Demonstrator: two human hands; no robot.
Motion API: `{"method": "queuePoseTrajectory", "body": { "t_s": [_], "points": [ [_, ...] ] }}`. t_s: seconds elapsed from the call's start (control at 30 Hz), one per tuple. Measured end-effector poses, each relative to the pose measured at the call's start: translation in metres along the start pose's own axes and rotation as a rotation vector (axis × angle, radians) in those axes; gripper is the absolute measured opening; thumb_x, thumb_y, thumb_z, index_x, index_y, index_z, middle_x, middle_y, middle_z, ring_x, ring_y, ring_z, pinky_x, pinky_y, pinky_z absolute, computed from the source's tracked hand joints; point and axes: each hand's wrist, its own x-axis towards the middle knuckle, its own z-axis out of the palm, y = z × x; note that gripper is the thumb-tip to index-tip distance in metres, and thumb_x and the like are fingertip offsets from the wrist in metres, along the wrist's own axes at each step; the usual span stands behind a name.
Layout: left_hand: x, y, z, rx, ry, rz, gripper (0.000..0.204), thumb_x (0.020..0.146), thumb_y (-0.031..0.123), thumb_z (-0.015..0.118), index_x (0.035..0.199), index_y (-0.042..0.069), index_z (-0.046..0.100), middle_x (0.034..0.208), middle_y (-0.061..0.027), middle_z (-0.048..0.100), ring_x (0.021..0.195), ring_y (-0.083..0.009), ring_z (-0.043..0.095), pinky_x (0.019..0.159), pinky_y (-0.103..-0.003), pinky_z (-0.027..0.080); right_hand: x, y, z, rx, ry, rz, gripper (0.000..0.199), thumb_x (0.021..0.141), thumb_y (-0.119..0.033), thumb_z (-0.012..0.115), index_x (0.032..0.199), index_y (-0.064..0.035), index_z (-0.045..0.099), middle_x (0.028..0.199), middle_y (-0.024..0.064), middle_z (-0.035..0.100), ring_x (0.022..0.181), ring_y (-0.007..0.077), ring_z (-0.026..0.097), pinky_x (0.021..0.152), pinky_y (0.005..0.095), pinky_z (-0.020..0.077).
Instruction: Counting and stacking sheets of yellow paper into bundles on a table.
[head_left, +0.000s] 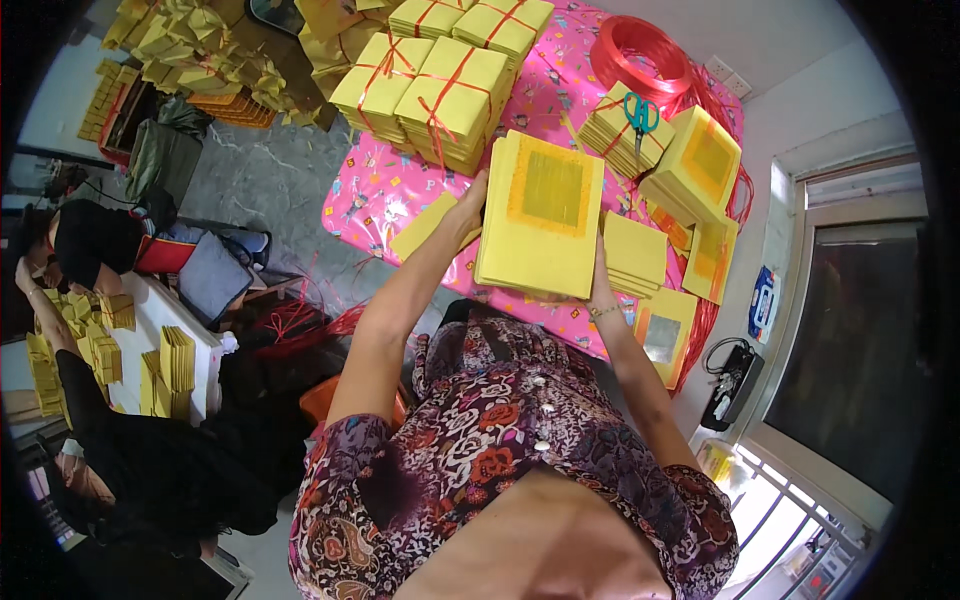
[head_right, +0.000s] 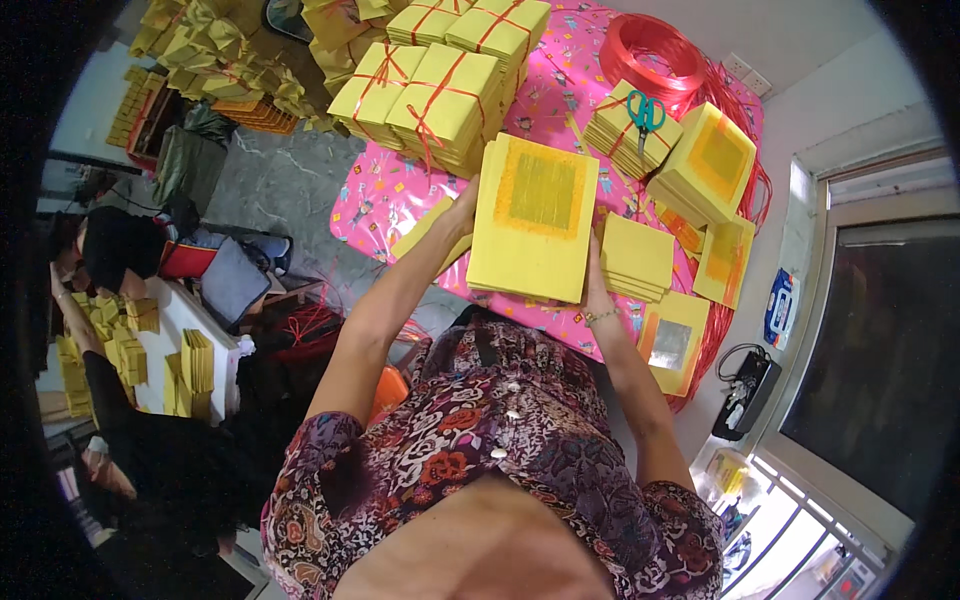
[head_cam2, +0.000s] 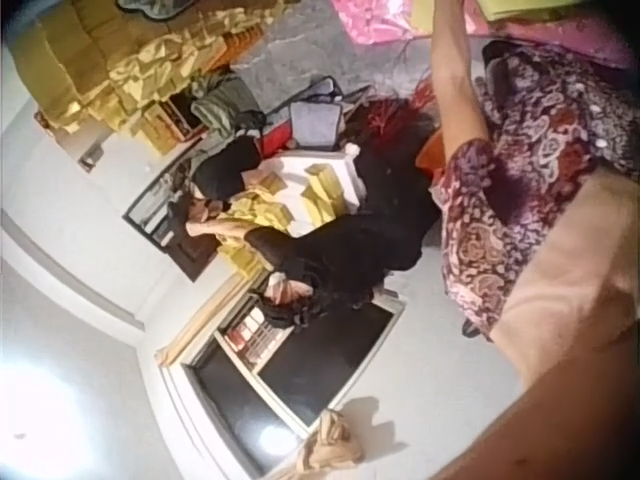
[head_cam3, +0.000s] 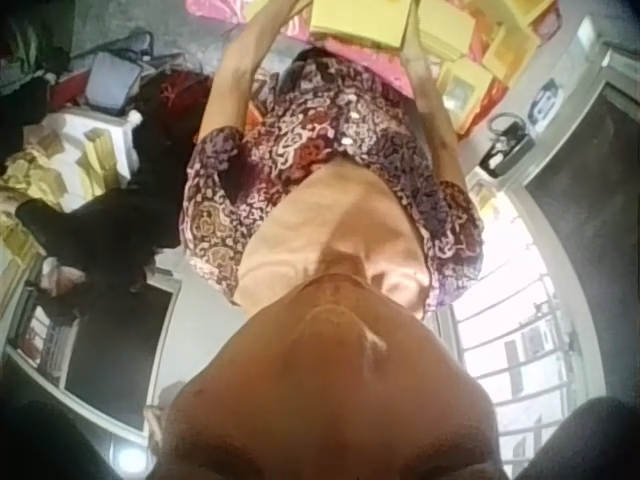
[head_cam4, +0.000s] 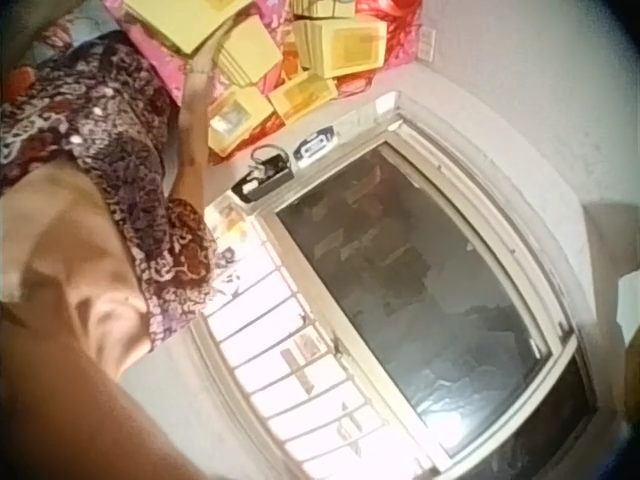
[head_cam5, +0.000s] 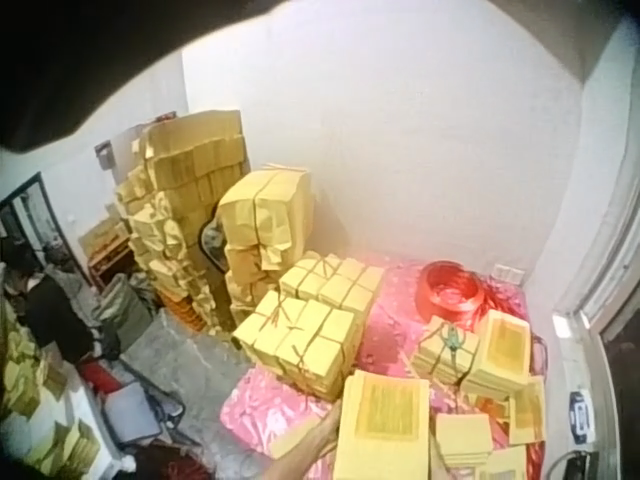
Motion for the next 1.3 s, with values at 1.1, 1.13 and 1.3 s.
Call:
{"method": "queuePoseTrajectory", "body": {
  "t_s": [1.1, 1.13, 1.3],
  "points": [
    [-0.017, -0.003, 0.003, -0.021, -0.001, 0.051, 0.055, 0.099, 0.046, 0.035, 0.131, 0.003, 0.046, 0.124, -0.0130, 0.056, 0.110, -0.0226, 0.058, 0.090, -0.037, 0.050, -0.006, 0.036, 0.001, 0.005, -0.009, 0.009, 0.068, 0.094, -0.058, 0.038, 0.140, -0.0088, 0.039, 0.136, 0.0091, 0.048, 0.120, 0.0209, 0.050, 0.098, 0.0366, 0.0440],
    [-0.019, -0.004, 0.004, -0.022, 0.006, 0.062, 0.055, 0.099, 0.046, 0.035, 0.131, 0.003, 0.046, 0.124, -0.0130, 0.056, 0.110, -0.0225, 0.058, 0.090, -0.037, 0.050, -0.003, 0.038, 0.001, -0.032, 0.016, -0.003, 0.066, 0.095, -0.056, 0.037, 0.139, -0.0076, 0.040, 0.134, 0.0102, 0.049, 0.119, 0.0215, 0.050, 0.097, 0.0375, 0.0451],
    [-0.033, -0.003, 0.003, -0.029, 0.036, 0.109, 0.055, 0.099, 0.047, 0.035, 0.132, 0.003, 0.046, 0.124, -0.0131, 0.056, 0.110, -0.0224, 0.057, 0.090, -0.037, 0.050, 0.006, 0.040, -0.016, -0.080, 0.081, 0.093, 0.057, 0.098, -0.051, 0.034, 0.133, -0.0092, 0.047, 0.124, 0.0036, 0.057, 0.110, 0.0154, 0.056, 0.091, 0.0317, 0.0477]
  ]
}}
